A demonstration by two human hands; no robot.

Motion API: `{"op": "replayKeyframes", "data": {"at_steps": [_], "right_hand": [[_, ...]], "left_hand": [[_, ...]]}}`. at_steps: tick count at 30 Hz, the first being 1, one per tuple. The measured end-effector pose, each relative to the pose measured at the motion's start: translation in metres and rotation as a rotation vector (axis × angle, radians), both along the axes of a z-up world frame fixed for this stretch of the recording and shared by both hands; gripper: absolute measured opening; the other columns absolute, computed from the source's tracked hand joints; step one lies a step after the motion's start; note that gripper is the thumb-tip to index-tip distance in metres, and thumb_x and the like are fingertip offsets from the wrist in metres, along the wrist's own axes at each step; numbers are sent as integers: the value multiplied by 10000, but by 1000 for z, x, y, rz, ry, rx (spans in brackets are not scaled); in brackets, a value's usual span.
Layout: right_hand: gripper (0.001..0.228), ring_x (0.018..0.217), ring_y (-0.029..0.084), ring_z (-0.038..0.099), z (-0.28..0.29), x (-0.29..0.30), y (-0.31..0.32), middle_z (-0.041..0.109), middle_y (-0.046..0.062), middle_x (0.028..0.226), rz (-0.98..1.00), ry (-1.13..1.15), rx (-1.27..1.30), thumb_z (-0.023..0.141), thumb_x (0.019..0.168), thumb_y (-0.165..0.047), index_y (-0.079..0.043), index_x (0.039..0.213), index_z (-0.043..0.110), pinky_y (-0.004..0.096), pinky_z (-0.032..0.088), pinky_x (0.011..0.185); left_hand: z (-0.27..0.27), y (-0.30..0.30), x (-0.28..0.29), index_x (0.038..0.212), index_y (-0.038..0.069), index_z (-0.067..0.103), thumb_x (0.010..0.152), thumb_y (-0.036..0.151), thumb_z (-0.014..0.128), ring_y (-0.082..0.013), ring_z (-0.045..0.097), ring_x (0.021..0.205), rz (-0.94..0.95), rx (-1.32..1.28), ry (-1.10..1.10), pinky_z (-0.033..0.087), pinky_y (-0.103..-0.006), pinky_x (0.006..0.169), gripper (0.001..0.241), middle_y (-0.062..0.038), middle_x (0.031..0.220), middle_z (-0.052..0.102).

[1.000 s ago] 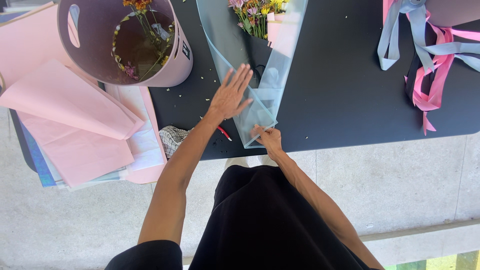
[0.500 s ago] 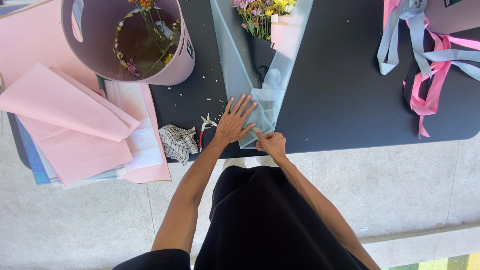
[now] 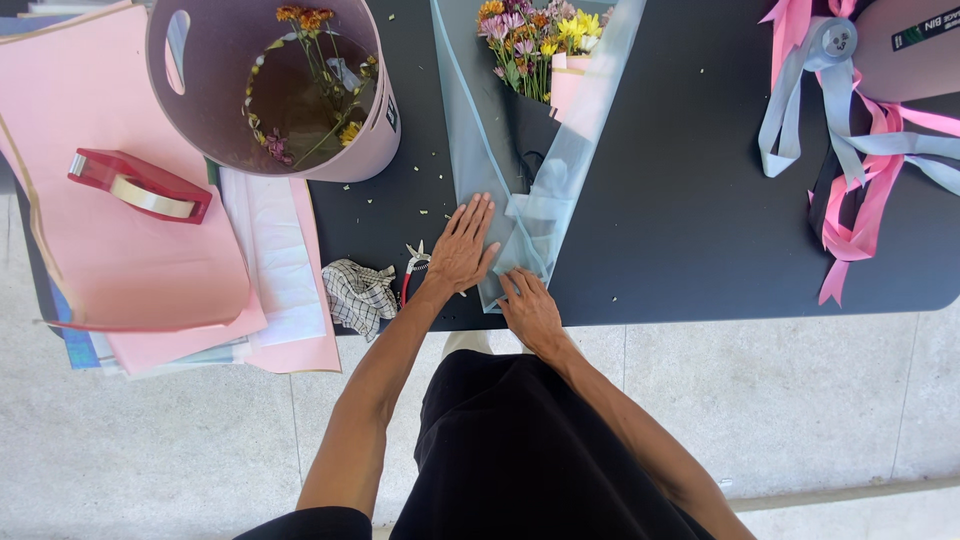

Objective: The person wraps a small flower bouquet by placing it onto a sheet of translucent plastic, folding the bottom and sides of the plastic around the stems, and gathering the plastic at the base with their hands.

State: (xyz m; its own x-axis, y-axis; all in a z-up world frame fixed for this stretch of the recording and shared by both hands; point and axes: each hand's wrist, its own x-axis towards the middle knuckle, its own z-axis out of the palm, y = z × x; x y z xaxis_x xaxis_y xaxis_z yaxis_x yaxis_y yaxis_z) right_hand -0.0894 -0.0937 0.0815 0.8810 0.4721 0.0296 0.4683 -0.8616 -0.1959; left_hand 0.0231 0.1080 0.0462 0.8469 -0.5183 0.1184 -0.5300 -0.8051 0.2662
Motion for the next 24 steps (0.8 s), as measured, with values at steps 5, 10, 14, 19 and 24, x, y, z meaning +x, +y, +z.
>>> {"op": "replayKeyframes", "data": {"at_steps": [5,10,14,19,24], "right_hand": [[407,1444,353,654,9,3,1,681,140,1383,10,64,-17,744,1108,-301,-75,1447,720,452,547,1189],[370,1418,325,672,11,10,1,682,111,1357,-4,95,-25,702,1139,-322,-93,1429,728,414,562,1175],[371,1409,312,689,8,10,2,697,98,1339,-44,105,6,713,1128,-342,-114,1418,747,407,561,1183],[396,1450,326,659,15,11,6,678,101,1382,-72,149,8,694,1138,-337,-105,1458,721,414,536,1216],[436,1530,332,587,24,8,8,639,111,1463,-93,212,25,673,1150,-300,-93,1534,681,398,514,1237]], "left_hand": [[-5,21,67,1836,47,272,1222,510,396,-296,180,1787,56,77,-19,96,-485,1472,778,-164,1922,233],[-20,21,150,1854,61,215,1248,512,302,-282,103,1800,130,143,47,18,-493,1486,761,-143,1945,157],[-19,14,198,1868,77,156,1259,551,277,-287,55,1801,204,124,71,4,-512,1483,782,-127,1953,97],[-8,11,246,1869,73,151,1237,624,294,-278,27,1804,253,109,109,-18,-517,1481,851,-120,1957,78],[-5,16,294,1865,25,119,1250,656,276,-336,6,1800,427,84,125,-3,-523,1479,895,-180,1948,47]]}}
